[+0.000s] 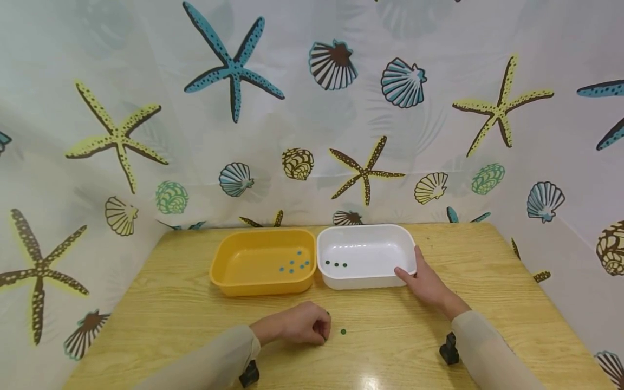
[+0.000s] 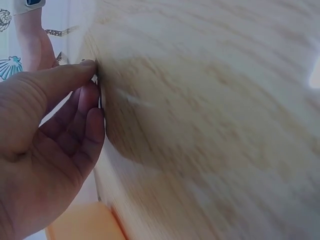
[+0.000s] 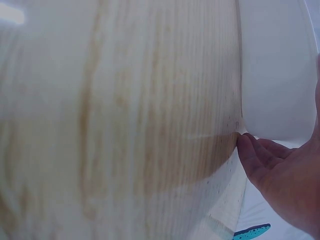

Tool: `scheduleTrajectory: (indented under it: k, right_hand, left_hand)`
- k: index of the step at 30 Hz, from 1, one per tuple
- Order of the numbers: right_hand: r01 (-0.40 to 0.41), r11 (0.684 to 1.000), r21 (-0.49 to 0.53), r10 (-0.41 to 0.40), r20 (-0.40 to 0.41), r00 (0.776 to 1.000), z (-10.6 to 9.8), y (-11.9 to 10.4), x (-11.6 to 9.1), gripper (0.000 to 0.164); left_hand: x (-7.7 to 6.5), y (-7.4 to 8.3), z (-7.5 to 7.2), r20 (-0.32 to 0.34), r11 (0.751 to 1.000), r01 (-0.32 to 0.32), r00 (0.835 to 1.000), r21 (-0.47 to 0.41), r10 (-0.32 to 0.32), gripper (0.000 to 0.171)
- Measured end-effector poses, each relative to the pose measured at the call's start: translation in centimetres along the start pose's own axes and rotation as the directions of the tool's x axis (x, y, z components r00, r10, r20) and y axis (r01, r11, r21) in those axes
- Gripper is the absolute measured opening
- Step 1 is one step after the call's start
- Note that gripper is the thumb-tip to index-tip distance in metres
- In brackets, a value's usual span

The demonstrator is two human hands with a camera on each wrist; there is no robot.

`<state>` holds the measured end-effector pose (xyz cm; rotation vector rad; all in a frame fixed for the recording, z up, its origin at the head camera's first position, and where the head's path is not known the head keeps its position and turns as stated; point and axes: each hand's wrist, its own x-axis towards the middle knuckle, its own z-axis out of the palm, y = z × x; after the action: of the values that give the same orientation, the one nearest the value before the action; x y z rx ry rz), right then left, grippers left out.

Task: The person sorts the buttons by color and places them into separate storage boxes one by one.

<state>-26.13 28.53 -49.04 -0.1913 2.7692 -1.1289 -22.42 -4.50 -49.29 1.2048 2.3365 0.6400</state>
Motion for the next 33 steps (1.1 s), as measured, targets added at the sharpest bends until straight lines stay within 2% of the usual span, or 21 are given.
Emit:
scheduleTrajectory:
  k: [12, 17, 22, 28, 33]
  right_hand:
    - [0.019, 1.000, 0.005, -0.019, -0.010, 1.000, 0.0, 0.1, 0.0, 0.096]
    - [0.021, 1.000, 0.006, -0.021, -0.009, 1.000, 0.0, -0.1, -0.1, 0.096]
    - [0.018, 1.000, -0.002, -0.018, -0.008, 1.000, 0.0, 0.0, 0.0, 0.096]
    - [0.017, 1.000, -0.006, -0.017, -0.005, 1.000, 0.1, 0.2, 0.0, 0.096]
    - [0.020, 1.000, 0.001, -0.020, -0.007, 1.000, 0.1, 0.2, 0.1, 0.097]
  left_hand:
    - [-0.3, 0.6, -1.5, -0.031, 0.991, 0.078, 0.996, -0.108, -0.082, 0.007]
    - [-0.1, 0.9, -2.6, -0.075, 0.989, 0.057, 0.995, -0.137, -0.068, 0.005]
    - [-0.1, 1.4, -3.9, -0.130, 0.977, 0.032, 0.990, -0.209, -0.060, 0.002]
    - [0.1, 1.7, -5.1, -0.217, 0.967, -0.011, 0.975, -0.253, -0.046, 0.006]
    - [0.3, 1.8, -6.4, -0.264, 0.935, 0.021, 0.957, -0.354, -0.121, 0.007]
